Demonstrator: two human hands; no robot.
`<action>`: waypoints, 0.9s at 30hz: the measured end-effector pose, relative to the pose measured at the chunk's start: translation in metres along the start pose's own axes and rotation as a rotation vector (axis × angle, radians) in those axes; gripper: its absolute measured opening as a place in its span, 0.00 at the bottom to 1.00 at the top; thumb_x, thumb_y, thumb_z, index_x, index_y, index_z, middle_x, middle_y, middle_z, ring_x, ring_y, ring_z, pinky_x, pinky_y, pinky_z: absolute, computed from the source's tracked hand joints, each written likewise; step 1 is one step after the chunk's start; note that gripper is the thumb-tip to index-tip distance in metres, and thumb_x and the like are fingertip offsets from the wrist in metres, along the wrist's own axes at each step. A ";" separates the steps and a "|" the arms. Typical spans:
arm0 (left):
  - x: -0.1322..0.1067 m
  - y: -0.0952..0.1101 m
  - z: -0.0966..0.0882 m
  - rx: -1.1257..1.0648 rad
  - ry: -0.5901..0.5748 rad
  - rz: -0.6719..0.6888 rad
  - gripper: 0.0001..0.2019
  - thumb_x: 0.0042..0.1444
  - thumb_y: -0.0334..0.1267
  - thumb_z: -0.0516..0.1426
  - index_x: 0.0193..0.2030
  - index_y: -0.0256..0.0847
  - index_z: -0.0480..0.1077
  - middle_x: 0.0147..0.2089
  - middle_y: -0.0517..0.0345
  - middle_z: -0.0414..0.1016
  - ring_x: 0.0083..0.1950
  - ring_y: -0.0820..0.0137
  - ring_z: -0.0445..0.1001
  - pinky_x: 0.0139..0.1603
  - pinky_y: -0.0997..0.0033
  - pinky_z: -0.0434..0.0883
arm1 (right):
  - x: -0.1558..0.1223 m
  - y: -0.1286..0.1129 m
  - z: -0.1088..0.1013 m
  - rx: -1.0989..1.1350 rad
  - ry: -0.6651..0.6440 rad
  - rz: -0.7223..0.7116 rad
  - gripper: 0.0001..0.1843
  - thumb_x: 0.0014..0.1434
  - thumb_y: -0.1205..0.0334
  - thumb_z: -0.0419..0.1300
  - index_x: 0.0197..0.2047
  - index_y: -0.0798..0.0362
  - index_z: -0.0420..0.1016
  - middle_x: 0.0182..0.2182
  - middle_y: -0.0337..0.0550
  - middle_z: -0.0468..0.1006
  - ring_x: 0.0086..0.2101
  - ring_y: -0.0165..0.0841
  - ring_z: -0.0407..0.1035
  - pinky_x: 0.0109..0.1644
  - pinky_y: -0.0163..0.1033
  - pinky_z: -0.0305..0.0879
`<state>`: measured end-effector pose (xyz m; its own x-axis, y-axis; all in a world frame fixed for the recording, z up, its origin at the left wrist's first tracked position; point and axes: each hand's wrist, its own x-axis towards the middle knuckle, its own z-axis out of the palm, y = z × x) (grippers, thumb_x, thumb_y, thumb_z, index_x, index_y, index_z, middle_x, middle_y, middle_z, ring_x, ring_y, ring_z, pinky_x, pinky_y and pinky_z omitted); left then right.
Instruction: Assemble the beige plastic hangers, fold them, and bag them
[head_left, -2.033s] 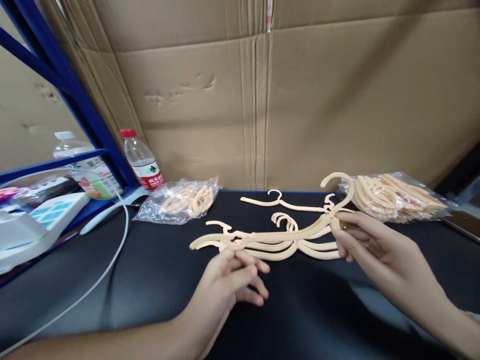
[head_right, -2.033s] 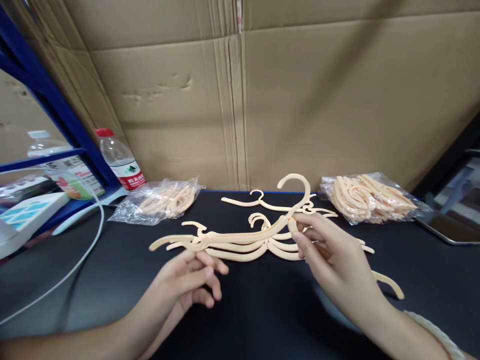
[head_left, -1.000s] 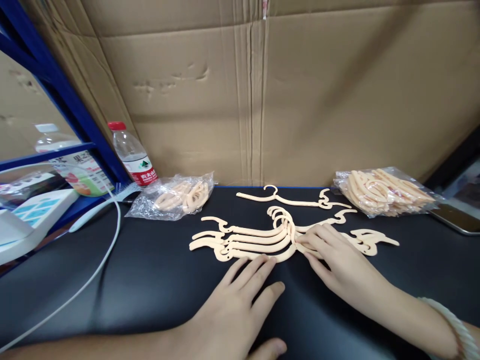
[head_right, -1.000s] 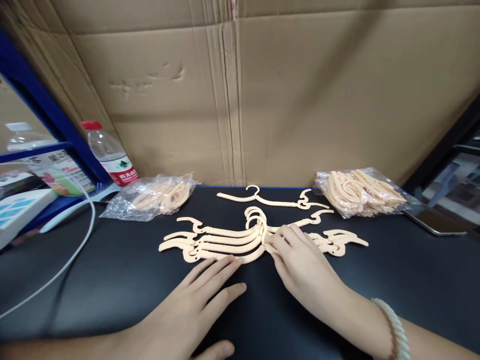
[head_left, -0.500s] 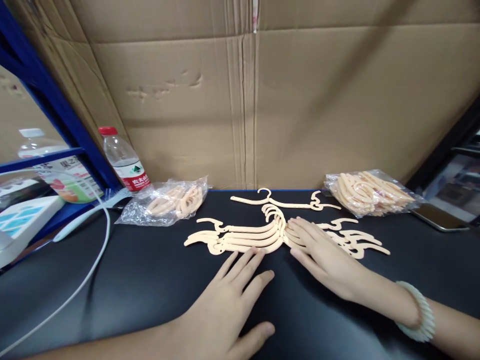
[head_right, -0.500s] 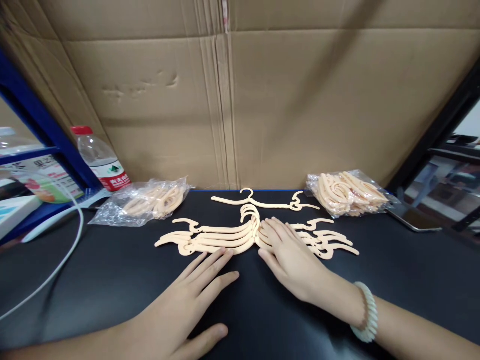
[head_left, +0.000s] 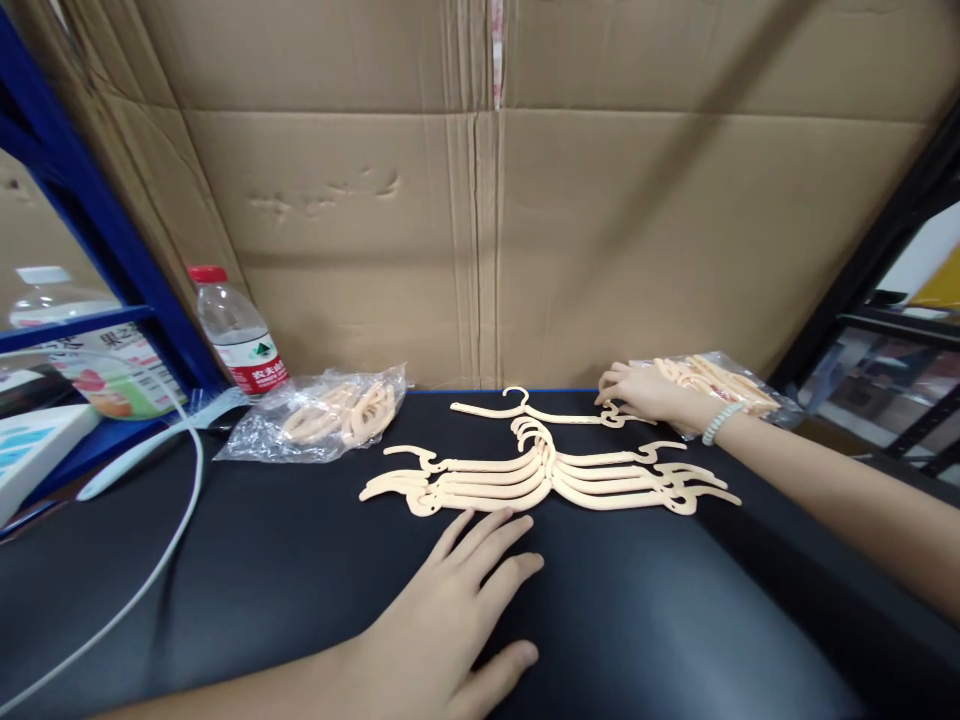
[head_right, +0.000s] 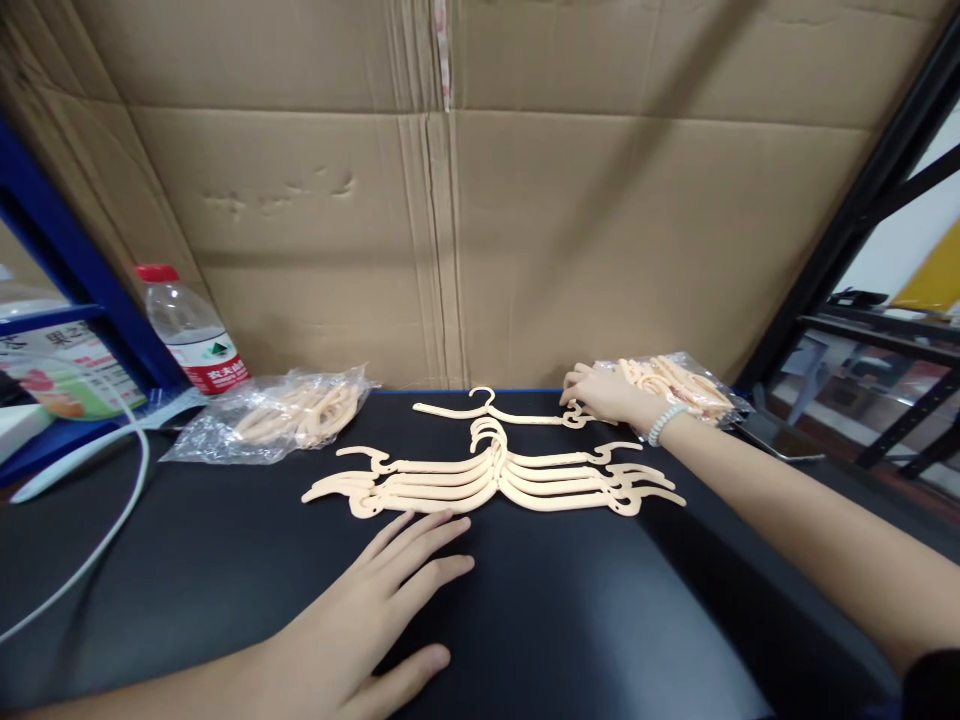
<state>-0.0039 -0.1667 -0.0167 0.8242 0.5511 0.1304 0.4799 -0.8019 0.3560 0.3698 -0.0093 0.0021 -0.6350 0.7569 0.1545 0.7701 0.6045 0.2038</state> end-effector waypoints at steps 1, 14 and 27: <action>0.000 0.000 0.000 -0.001 -0.007 -0.001 0.26 0.57 0.38 0.57 0.64 0.43 0.62 0.69 0.44 0.56 0.70 0.48 0.52 0.66 0.38 0.54 | 0.001 0.000 0.001 0.004 -0.015 -0.019 0.16 0.55 0.75 0.54 0.40 0.52 0.80 0.38 0.48 0.76 0.40 0.38 0.65 0.43 0.41 0.61; 0.000 -0.001 0.001 -0.077 0.060 0.042 0.25 0.57 0.35 0.57 0.62 0.45 0.62 0.67 0.48 0.61 0.68 0.52 0.55 0.67 0.44 0.55 | 0.009 -0.015 -0.017 0.136 0.252 0.108 0.07 0.53 0.68 0.54 0.37 0.55 0.70 0.30 0.43 0.71 0.30 0.32 0.64 0.35 0.36 0.61; 0.010 -0.002 0.002 -0.790 0.350 -0.220 0.13 0.62 0.41 0.54 0.52 0.42 0.67 0.51 0.50 0.72 0.50 0.63 0.72 0.53 0.62 0.69 | 0.011 -0.172 -0.059 0.901 0.593 -0.001 0.06 0.54 0.70 0.56 0.36 0.50 0.66 0.29 0.36 0.71 0.28 0.29 0.68 0.33 0.33 0.66</action>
<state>0.0039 -0.1604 -0.0180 0.5371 0.8161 0.2132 0.1624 -0.3481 0.9233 0.2264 -0.1197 0.0260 -0.3771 0.6619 0.6478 0.3773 0.7486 -0.5452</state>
